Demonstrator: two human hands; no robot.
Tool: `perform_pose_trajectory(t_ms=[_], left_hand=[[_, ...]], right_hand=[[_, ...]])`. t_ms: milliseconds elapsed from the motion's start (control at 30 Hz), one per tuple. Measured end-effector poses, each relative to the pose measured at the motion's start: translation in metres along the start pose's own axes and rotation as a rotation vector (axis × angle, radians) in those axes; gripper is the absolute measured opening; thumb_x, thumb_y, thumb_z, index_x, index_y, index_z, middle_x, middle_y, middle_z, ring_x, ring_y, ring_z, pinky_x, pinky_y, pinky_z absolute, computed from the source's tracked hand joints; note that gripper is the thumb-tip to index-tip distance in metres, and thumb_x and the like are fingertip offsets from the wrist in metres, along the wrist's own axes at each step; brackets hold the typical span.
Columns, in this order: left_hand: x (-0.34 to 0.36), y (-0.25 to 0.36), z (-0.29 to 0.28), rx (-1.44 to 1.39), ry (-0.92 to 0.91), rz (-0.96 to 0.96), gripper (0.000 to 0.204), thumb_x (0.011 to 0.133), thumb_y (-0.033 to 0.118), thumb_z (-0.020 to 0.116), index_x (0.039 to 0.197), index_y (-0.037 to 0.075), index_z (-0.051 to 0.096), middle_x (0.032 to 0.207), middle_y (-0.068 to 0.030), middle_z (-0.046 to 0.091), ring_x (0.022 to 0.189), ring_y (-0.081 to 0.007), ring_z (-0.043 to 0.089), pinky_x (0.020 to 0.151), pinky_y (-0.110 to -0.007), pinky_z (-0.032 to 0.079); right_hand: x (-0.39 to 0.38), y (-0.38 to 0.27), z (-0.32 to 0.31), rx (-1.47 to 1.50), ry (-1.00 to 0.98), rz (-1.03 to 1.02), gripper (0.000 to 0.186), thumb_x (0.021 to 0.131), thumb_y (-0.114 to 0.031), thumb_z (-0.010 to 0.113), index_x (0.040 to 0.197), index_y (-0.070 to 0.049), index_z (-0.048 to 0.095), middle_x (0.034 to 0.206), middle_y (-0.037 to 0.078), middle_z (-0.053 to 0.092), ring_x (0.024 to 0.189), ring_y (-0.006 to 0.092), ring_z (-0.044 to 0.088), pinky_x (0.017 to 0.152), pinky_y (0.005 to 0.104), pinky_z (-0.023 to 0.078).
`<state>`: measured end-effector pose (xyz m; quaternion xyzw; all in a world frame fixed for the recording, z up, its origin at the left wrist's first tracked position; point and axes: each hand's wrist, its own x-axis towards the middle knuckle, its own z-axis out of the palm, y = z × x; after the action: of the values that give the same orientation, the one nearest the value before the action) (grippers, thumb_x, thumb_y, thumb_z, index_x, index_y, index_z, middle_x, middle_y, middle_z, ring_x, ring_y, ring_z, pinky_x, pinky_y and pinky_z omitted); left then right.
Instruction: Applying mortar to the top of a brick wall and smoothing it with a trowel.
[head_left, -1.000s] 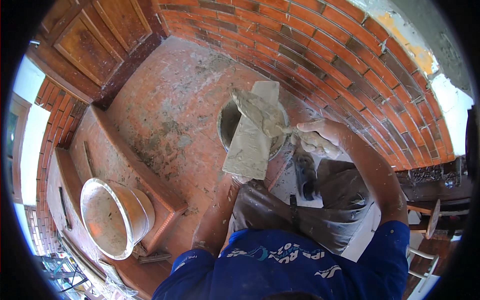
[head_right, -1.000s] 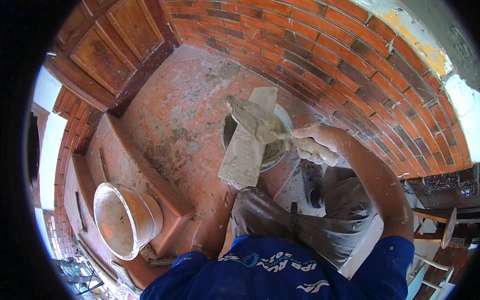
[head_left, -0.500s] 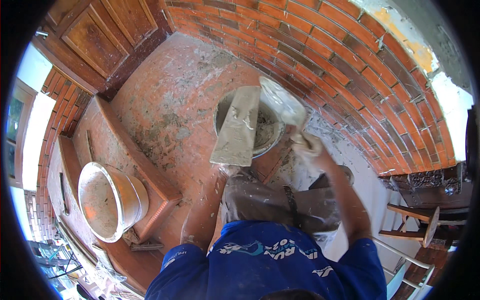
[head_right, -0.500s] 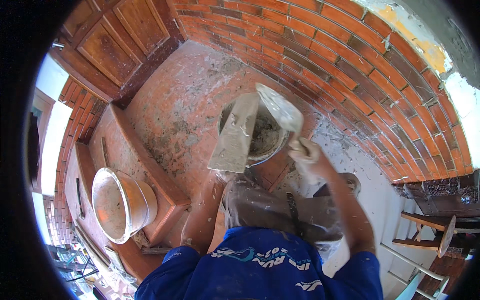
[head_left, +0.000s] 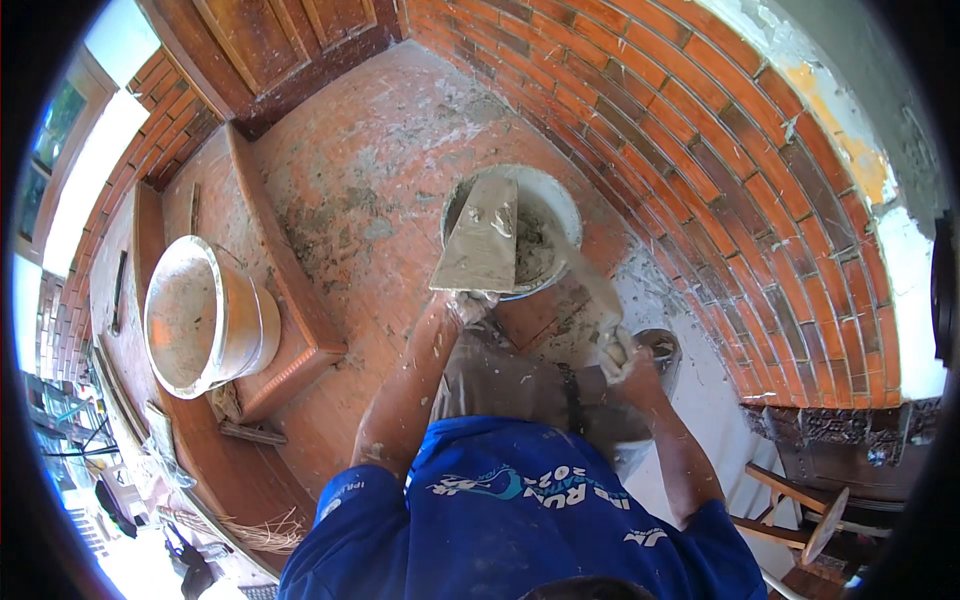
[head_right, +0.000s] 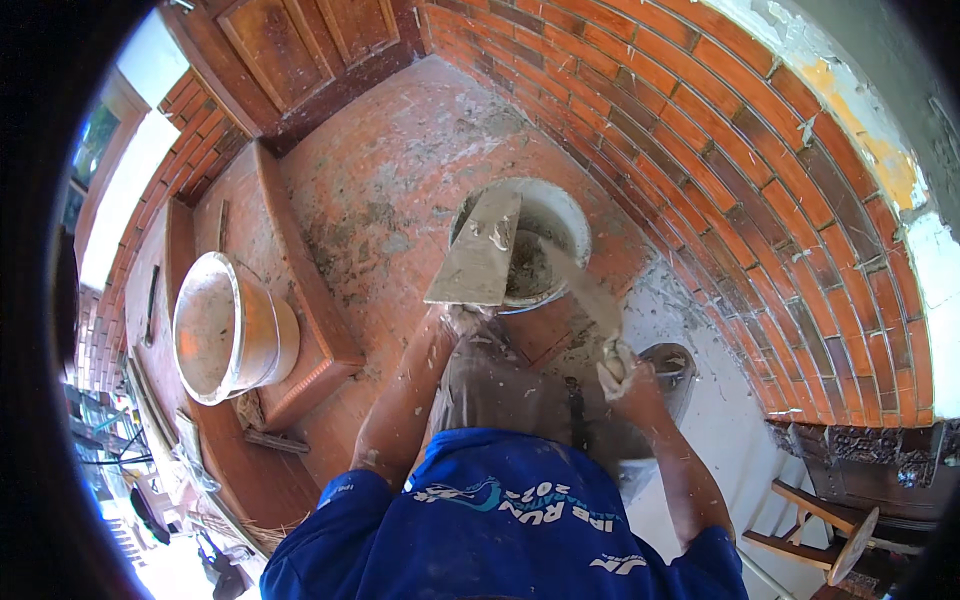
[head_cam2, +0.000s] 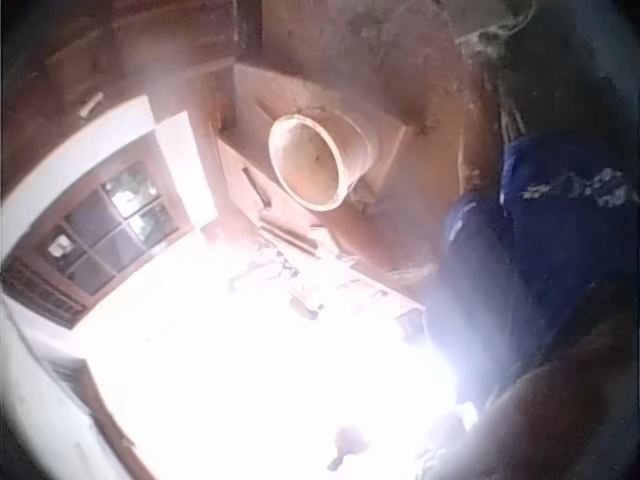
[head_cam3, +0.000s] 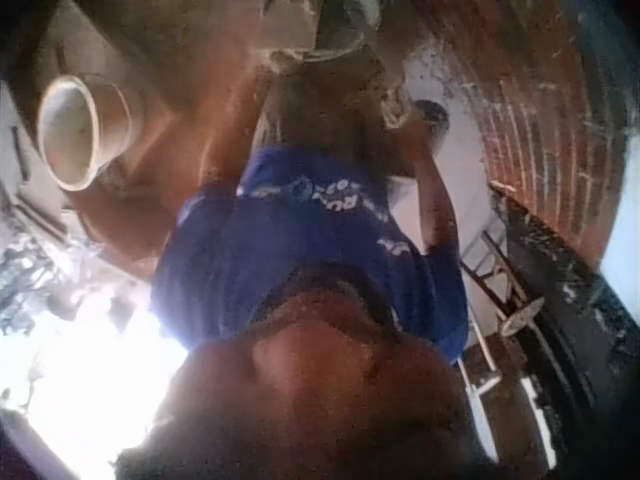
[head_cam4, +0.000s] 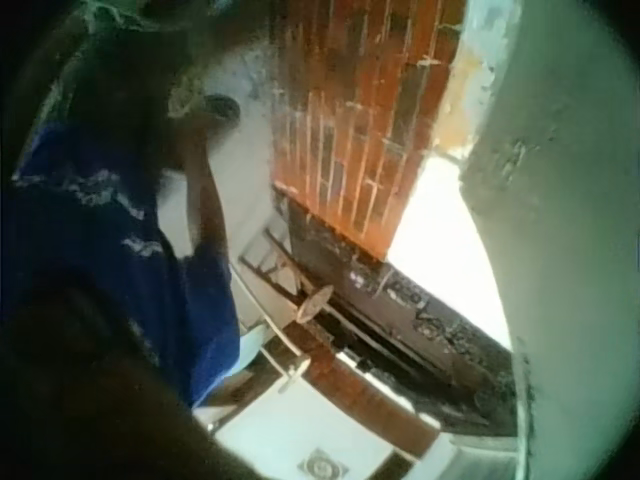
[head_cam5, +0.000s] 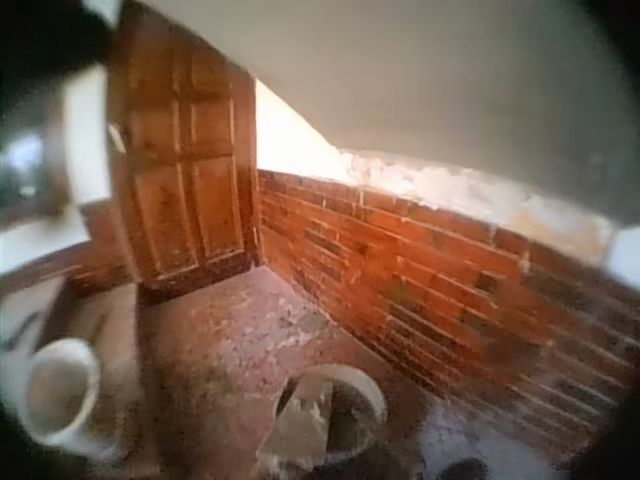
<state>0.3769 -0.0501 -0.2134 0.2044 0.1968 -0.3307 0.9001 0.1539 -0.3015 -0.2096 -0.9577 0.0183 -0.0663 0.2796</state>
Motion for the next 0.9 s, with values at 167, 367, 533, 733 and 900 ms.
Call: perform_pose_trajectory(t_ms=[167, 367, 533, 733, 900], left_hand=[[0.003, -0.014, -0.020, -0.205, -0.245, -0.279, 0.028, 0.095, 0.032, 0.050, 0.108, 0.008, 0.059, 0.095, -0.0072, 0.067, 0.074, -0.0193, 0.067, 0.054, -0.033, 0.058], [-0.016, -0.048, 0.026, -0.247, -0.069, -0.233, 0.026, 0.094, 0.028, 0.051, 0.104, 0.006, 0.062, 0.089, -0.0073, 0.069, 0.069, -0.0196, 0.068, 0.050, -0.029, 0.058], [0.001, -0.009, -0.006, -0.082, -0.081, -0.060, 0.033, 0.092, 0.035, 0.055, 0.106, 0.006, 0.060, 0.091, -0.0082, 0.068, 0.070, -0.0198, 0.066, 0.047, -0.032, 0.054], [0.011, 0.006, -0.007, 0.024, -0.023, 0.002, 0.031, 0.092, 0.029, 0.056, 0.113, 0.007, 0.059, 0.095, -0.0063, 0.068, 0.073, -0.0189, 0.066, 0.051, -0.029, 0.054], [-0.009, 0.000, -0.029, 0.119, 0.045, 0.047, 0.031, 0.092, 0.029, 0.056, 0.113, 0.007, 0.059, 0.095, -0.0060, 0.067, 0.073, -0.0185, 0.066, 0.052, -0.029, 0.054]], right_hand=[[0.079, -0.046, 0.002, 0.311, 0.137, 0.075, 0.048, 0.080, -0.017, 0.066, 0.124, -0.003, 0.051, 0.093, 0.022, 0.064, 0.080, 0.0408, 0.064, 0.071, 0.0439, 0.054], [0.091, -0.029, 0.109, -0.315, 0.365, -0.199, 0.042, 0.084, -0.017, 0.058, 0.120, 0.004, 0.053, 0.114, 0.034, 0.053, 0.091, 0.0433, 0.061, 0.076, 0.0488, 0.050], [-0.002, -0.014, 0.058, -0.253, -0.131, -0.132, 0.036, 0.083, -0.018, 0.058, 0.113, 0.001, 0.059, 0.111, 0.030, 0.055, 0.090, 0.0410, 0.061, 0.074, 0.0480, 0.050], [0.006, -0.037, -0.005, -0.263, -0.095, -0.338, 0.031, 0.082, -0.021, 0.060, 0.104, 0.001, 0.061, 0.106, 0.024, 0.058, 0.093, 0.0370, 0.061, 0.078, 0.0487, 0.049], [0.121, 0.040, 0.093, -0.087, -0.146, 0.048, 0.034, 0.082, -0.023, 0.058, 0.104, 0.004, 0.057, 0.100, 0.027, 0.060, 0.095, 0.0462, 0.057, 0.082, 0.0526, 0.047]])
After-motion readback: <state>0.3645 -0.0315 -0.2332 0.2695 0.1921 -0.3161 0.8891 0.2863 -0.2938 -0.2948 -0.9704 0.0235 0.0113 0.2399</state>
